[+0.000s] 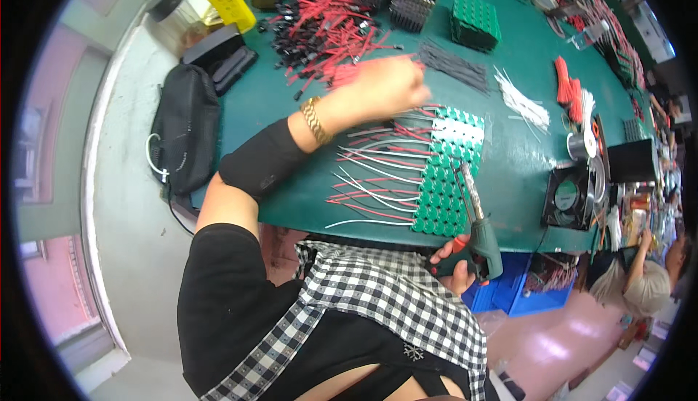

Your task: The person picks wires from piles on the workbench and solders each wire onto an electronic circuit board panel using a soldering iron.

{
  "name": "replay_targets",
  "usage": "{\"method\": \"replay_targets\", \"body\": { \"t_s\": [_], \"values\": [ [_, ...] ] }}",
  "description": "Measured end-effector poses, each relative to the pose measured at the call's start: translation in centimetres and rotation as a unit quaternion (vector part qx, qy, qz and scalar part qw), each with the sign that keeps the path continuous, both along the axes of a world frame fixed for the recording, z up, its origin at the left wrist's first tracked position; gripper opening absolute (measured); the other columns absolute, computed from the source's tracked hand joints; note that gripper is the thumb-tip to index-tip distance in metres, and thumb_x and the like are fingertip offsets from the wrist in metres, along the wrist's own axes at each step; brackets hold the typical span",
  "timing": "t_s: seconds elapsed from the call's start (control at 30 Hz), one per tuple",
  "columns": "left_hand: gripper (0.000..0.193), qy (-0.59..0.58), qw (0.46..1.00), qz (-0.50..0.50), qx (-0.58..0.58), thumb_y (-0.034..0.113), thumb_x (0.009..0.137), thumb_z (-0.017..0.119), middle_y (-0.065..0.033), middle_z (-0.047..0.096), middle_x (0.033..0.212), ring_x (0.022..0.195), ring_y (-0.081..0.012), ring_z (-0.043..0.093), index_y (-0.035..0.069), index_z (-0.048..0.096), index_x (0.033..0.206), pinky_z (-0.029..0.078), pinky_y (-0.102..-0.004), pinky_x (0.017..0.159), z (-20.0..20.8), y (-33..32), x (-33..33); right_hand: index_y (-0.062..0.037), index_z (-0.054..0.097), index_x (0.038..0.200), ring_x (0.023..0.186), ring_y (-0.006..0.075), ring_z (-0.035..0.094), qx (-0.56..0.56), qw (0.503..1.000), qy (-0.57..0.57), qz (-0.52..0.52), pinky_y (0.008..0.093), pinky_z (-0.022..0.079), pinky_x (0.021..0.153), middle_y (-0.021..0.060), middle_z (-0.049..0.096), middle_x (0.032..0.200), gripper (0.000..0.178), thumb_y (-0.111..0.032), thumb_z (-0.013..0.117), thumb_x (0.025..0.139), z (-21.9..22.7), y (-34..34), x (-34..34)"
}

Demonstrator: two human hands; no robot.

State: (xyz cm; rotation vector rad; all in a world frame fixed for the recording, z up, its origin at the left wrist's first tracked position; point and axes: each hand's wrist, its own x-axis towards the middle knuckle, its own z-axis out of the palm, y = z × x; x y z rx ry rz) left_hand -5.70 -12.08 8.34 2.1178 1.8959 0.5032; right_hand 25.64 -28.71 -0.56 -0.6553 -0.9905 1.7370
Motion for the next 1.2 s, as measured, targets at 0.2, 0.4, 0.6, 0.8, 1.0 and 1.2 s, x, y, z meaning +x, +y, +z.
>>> {"method": "replay_targets", "body": {
  "t_s": [0.2,0.4,0.6,0.8,1.0,1.2],
  "values": [
    [0.034,0.129,0.971,0.199,-0.02,0.03,0.08,0.057,-0.0224,0.064,0.087,0.082,-0.0382,0.064,-0.003,0.068,0.082,0.051,-0.0459,0.074,0.2,6.5,-7.7,0.0006,0.038,0.126,0.074,0.017,0.053,-0.021,0.999,-0.035,-0.024,0.03,0.05,0.066,0.0109,0.052,0.086,0.057,-0.03,0.061,0.084,2.6,-0.1,0.8],
    [0.032,0.087,0.97,0.226,0.028,0.027,0.08,0.057,-0.0242,0.064,0.088,0.083,-0.0393,0.063,-0.004,0.067,0.081,0.051,-0.0472,0.075,0.7,7.7,-8.0,0.0002,0.041,0.125,0.072,0.0158,0.052,-0.021,0.998,-0.057,-0.036,0.0293,0.049,0.065,0.01,0.053,0.086,0.055,-0.03,0.061,0.084,4.5,0.4,1.8],
    [0.023,0.176,0.964,0.188,0.059,0.017,0.075,0.058,-0.0261,0.061,0.097,0.082,-0.0383,0.063,-0.003,0.067,0.079,0.051,-0.0439,0.075,0.1,7.9,-6.4,-0.0018,0.043,0.125,0.072,0.0167,0.053,-0.016,0.995,-0.097,-0.034,0.0303,0.044,0.064,0.0081,0.053,0.085,0.065,-0.045,0.062,0.08,3.6,1.2,2.9],
    [0.016,-0.024,0.977,0.16,0.139,0.014,0.082,0.059,-0.0139,0.064,0.071,0.064,-0.0235,0.063,-0.002,0.06,0.082,0.05,-0.0356,0.062,0.3,7.7,-8.1,-0.0012,0.041,0.123,0.074,0.016,0.052,0.0,0.995,-0.098,0.004,0.0294,0.045,0.066,0.0081,0.051,0.087,0.063,-0.041,0.063,0.08,4.1,1.3,4.0],
    [0.008,-0.443,0.884,0.131,0.071,0.012,0.092,0.052,-0.0024,0.059,0.08,0.059,-0.0055,0.05,0.006,0.05,0.096,0.043,-0.0203,0.053,2.5,6.7,-4.1,-0.0017,0.043,0.125,0.07,0.0157,0.054,0.032,0.995,-0.095,-0.018,0.0291,0.045,0.062,0.0078,0.054,0.085,0.058,-0.041,0.059,0.085,3.2,1.8,4.7],
    [0.013,-0.293,0.949,0.078,0.088,0.018,0.091,0.055,0.0023,0.058,0.074,0.061,-0.002,0.043,0.006,0.056,0.086,0.036,-0.0184,0.054,1.8,5.4,-2.3,-0.0015,0.044,0.125,0.07,0.0155,0.054,0.071,0.993,-0.095,-0.01,0.0286,0.045,0.062,0.0086,0.055,0.085,0.051,-0.032,0.057,0.087,1.7,3.1,5.3]
  ]
}}
